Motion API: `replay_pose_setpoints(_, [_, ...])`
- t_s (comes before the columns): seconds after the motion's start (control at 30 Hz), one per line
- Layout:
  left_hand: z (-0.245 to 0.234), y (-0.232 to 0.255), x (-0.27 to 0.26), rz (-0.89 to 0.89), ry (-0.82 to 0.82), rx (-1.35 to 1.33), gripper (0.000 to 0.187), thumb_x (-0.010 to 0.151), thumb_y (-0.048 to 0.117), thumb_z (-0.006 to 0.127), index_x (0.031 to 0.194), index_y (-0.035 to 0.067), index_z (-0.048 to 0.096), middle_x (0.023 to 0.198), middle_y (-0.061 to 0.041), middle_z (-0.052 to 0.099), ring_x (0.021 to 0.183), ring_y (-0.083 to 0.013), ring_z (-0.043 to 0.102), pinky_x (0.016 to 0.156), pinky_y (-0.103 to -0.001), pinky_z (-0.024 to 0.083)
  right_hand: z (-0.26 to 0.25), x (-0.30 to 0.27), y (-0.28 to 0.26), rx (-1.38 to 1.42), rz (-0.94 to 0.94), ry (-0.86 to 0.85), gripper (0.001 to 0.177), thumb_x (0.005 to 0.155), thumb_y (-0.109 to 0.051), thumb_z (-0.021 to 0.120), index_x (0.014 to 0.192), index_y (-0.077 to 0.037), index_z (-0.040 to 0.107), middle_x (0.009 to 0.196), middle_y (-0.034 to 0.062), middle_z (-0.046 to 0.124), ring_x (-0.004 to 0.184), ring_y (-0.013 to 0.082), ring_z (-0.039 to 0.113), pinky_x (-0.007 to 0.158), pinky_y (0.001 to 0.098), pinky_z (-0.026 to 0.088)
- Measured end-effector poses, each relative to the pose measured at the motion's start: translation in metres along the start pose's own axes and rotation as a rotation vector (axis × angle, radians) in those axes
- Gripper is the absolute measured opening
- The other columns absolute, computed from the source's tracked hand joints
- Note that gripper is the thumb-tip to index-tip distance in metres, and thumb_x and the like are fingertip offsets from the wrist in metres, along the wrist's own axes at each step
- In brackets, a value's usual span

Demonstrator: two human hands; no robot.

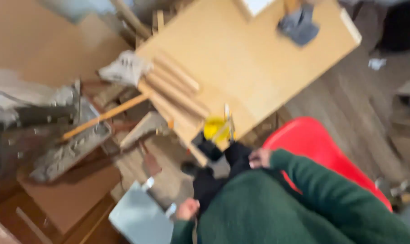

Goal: Applying adhesive tape and backing to a picture frame and inspecting finished art prints.

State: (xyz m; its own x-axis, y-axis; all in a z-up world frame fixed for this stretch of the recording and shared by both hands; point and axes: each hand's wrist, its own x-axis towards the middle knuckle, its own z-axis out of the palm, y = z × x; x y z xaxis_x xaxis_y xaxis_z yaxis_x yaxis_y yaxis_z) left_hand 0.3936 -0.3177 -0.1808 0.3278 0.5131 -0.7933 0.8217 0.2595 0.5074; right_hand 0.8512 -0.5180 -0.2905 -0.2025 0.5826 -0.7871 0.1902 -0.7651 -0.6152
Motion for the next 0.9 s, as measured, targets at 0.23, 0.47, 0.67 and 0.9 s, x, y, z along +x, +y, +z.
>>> replay_pose_setpoints(0.23, [0.040,0.157,-0.016,-0.015,0.013,0.195,0.042,0.082,0.051,0.073,0.078,0.010,0.068,0.066,-0.011,0.068,0.062,-0.0277,0.066,0.063,-0.044,0.054,-0.066,-0.027,0.178,0.797,0.394,0.030,0.046,0.085,-0.022,0.065,0.126,0.000,0.066,0.098,0.0224,0.076,0.082,0.0340,0.071,0.071,0.0487,0.061])
replay_pose_setpoints(0.47, [0.033,0.333,-0.034,0.188,0.020,0.063,0.039,0.100,0.036,0.055,0.078,0.007,0.069,0.067,-0.009,0.069,0.066,-0.0222,0.070,0.067,-0.037,0.054,-0.159,-0.122,0.240,0.451,0.364,0.289,0.030,0.095,-0.019,0.062,0.113,0.003,0.072,0.094,0.0195,0.079,0.079,0.0332,0.080,0.067,0.0514,0.065])
replay_pose_setpoints(0.67, [0.065,0.462,0.009,0.483,0.153,-0.307,0.030,0.100,0.015,0.057,0.124,-0.001,0.067,0.115,-0.012,0.076,0.110,-0.0203,0.070,0.097,-0.032,0.052,-0.349,-0.170,0.009,-0.129,0.240,0.567,0.043,0.096,-0.044,0.063,0.117,-0.010,0.077,0.095,0.0116,0.084,0.089,0.0232,0.080,0.087,0.0388,0.060])
replay_pose_setpoints(0.9, [0.142,0.551,0.276,0.643,0.281,-0.599,0.056,0.106,0.015,0.053,0.155,-0.004,0.035,0.160,-0.022,0.043,0.150,-0.0290,0.042,0.123,-0.038,0.034,-0.632,-0.080,-0.137,-0.274,-0.202,0.993,0.046,0.099,-0.040,0.069,0.133,-0.008,0.069,0.116,0.0166,0.075,0.109,0.0278,0.072,0.095,0.0405,0.054])
